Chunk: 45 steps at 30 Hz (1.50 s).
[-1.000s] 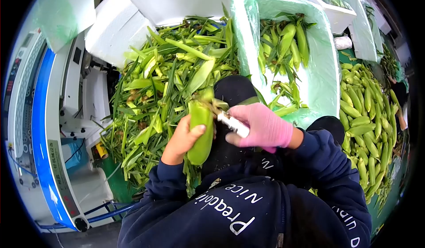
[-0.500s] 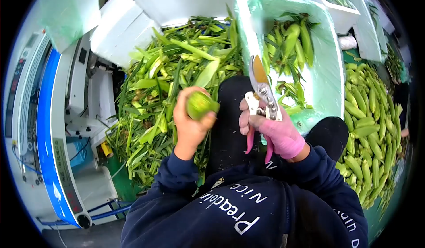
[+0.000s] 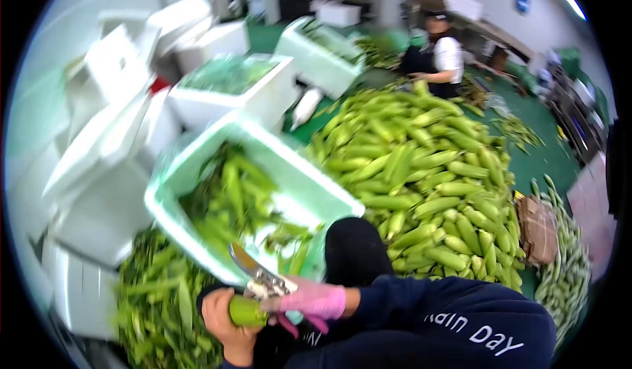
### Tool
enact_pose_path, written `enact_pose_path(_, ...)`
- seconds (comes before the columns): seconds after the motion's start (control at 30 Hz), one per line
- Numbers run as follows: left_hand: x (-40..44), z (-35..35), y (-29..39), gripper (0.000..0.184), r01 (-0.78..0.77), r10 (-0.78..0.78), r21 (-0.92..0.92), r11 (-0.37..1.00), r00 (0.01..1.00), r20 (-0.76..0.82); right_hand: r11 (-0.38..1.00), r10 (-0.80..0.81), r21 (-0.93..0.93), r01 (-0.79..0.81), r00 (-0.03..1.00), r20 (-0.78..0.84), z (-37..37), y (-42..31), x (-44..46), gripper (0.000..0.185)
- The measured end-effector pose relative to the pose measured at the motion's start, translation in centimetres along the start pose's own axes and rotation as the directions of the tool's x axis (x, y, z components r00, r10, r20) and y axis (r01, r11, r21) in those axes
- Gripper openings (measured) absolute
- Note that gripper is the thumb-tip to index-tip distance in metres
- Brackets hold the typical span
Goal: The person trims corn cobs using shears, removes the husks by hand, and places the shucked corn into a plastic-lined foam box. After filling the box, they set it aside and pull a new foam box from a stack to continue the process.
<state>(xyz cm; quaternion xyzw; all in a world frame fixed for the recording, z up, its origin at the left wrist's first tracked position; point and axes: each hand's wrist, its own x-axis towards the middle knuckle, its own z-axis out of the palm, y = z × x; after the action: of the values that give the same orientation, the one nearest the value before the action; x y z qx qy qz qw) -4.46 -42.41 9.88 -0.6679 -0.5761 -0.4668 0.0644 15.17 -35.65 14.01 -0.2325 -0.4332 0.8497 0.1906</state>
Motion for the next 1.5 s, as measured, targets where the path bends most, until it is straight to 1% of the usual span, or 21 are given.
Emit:
enact_pose_path(0.03, 0.1, 1.0, 0.1, 0.084, -0.008, 0.008, 0.010, 1.000, 1.000, 0.016, 0.993, -0.077, 0.086, 0.079, 0.997, -0.031, -1.1, 1.9, 0.2, 0.045)
enact_pose_path(0.07, 0.7, 2.0, 0.4, 0.073, -0.069, 0.069, -0.001, 0.998, 0.997, 0.030, 0.965, -0.247, 0.066, 0.252, 0.966, -0.076, -2.2, 3.4, 0.5, 0.051)
enact_pose_path(0.1, 0.9, 2.9, 1.0, 0.063, -0.118, 0.118, -0.001, 0.993, 0.992, 0.047, 0.980, -0.185, 0.061, 0.189, 0.980, -0.067, -2.4, 1.7, -1.0, 0.056)
enact_pose_path(0.23, 1.7, 6.5, 2.2, 0.078, -0.127, 0.137, -0.089, 0.988, 0.985, 0.110, 0.968, -0.205, 0.105, 0.226, 0.961, -0.183, -4.8, 1.1, -2.7, 0.037)
enact_pose_path(0.27, 2.1, 6.9, 2.8, 0.085, -0.047, 0.070, -0.154, 0.987, 0.987, 0.146, 0.966, -0.182, 0.150, 0.212, 0.964, -0.192, -5.0, 0.7, -2.9, 0.033)
enact_pose_path(0.37, 2.3, 8.4, 3.2, 0.085, -0.048, 0.077, -0.182, 0.982, 0.985, 0.153, 0.949, -0.179, 0.208, 0.236, 0.949, -0.259, -6.0, 0.9, -3.5, 0.024)
enact_pose_path(0.53, 1.9, 9.0, 2.9, 0.083, -0.117, 0.130, -0.079, 0.990, 0.974, 0.186, 0.980, -0.065, 0.174, 0.093, 0.985, -0.160, -7.0, 0.2, -4.9, 0.033)
enact_pose_path(0.63, 1.6, 9.1, 3.3, 0.082, -0.030, 0.060, -0.161, 0.987, 0.980, 0.190, 0.907, -0.196, 0.328, 0.262, 0.955, -0.221, -6.6, 1.8, -3.4, 0.043)
enact_pose_path(0.77, 1.3, 9.6, 3.6, 0.081, 0.074, -0.034, -0.215, 0.974, 0.982, 0.184, 0.895, -0.157, 0.377, 0.238, 0.960, -0.234, -7.1, 3.0, -2.5, 0.051)
enact_pose_path(0.9, 1.3, 8.9, 4.7, 0.083, 0.148, -0.143, 0.000, 0.989, 0.958, 0.250, 0.959, -0.156, 0.173, 0.223, 0.930, -0.333, -7.2, 4.1, -1.3, 0.052)
enact_pose_path(0.93, 1.8, 8.2, 5.7, 0.053, 0.042, -0.064, 0.137, 0.990, 0.985, 0.161, 0.958, -0.222, 0.092, 0.271, 0.908, -0.356, -6.6, 3.7, -1.5, 0.053)
enact_pose_path(0.97, 1.9, 7.6, 6.5, 0.051, 0.171, -0.189, 0.101, 0.980, 0.958, 0.216, 0.949, -0.289, 0.010, 0.315, 0.881, -0.374, -5.9, 3.2, -1.7, 0.054)
enact_pose_path(1.0, 1.8, 7.0, 7.3, 0.049, 0.301, -0.309, 0.071, 0.951, 0.910, 0.276, 0.988, -0.154, -0.030, 0.154, 0.923, -0.354, -5.3, 1.3, -3.1, 0.054)
enact_pose_path(1.03, 1.6, 6.7, 7.8, 0.048, 0.431, -0.422, 0.050, 0.901, 0.841, 0.338, 0.964, -0.267, -0.106, 0.246, 0.895, -0.358, -5.7, 2.6, -2.2, 0.054)
enact_pose_path(1.1, 1.0, 7.6, 7.3, 0.042, 0.468, -0.411, -0.133, 0.874, 0.856, 0.313, 0.874, -0.481, -0.254, 0.414, 0.809, -0.337, -6.2, 5.1, -0.1, 0.056)
enact_pose_path(1.17, 0.9, 7.7, 6.4, 0.040, 0.561, -0.466, -0.265, 0.785, 0.815, 0.344, 0.899, -0.423, -0.288, 0.330, 0.825, -0.375, -5.8, 4.8, -0.7, 0.058)
enact_pose_path(1.3, 1.3, 7.3, 6.6, 0.041, 0.477, -0.355, -0.182, 0.860, 0.815, 0.458, 0.902, -0.288, -0.424, 0.077, 0.840, -0.459, -6.1, 3.4, -1.5, 0.058)
enact_pose_path(1.33, 1.6, 7.7, 5.8, 0.048, 0.312, -0.213, -0.184, 0.932, 0.882, 0.420, 0.784, -0.480, -0.600, 0.159, 0.767, -0.425, -7.3, 4.4, -1.1, 0.058)
enact_pose_path(1.4, 2.3, 7.5, 5.1, 0.047, 0.477, -0.230, -0.422, 0.771, 0.826, 0.514, 0.570, -0.730, -0.741, 0.356, 0.633, -0.257, -7.8, 4.7, -0.5, 0.058)
enact_pose_path(1.47, 3.5, 7.0, 5.7, 0.048, 0.726, -0.323, -0.546, 0.418, 0.681, 0.657, 0.901, -0.361, -0.378, 0.213, 0.850, -0.383, -7.0, 0.8, -3.0, 0.057)
enact_pose_path(1.5, 4.2, 6.2, 5.4, 0.049, 0.756, -0.299, -0.508, 0.412, 0.639, 0.709, 0.980, -0.150, -0.182, 0.080, 0.896, -0.418, -6.0, -2.1, -4.3, 0.057)
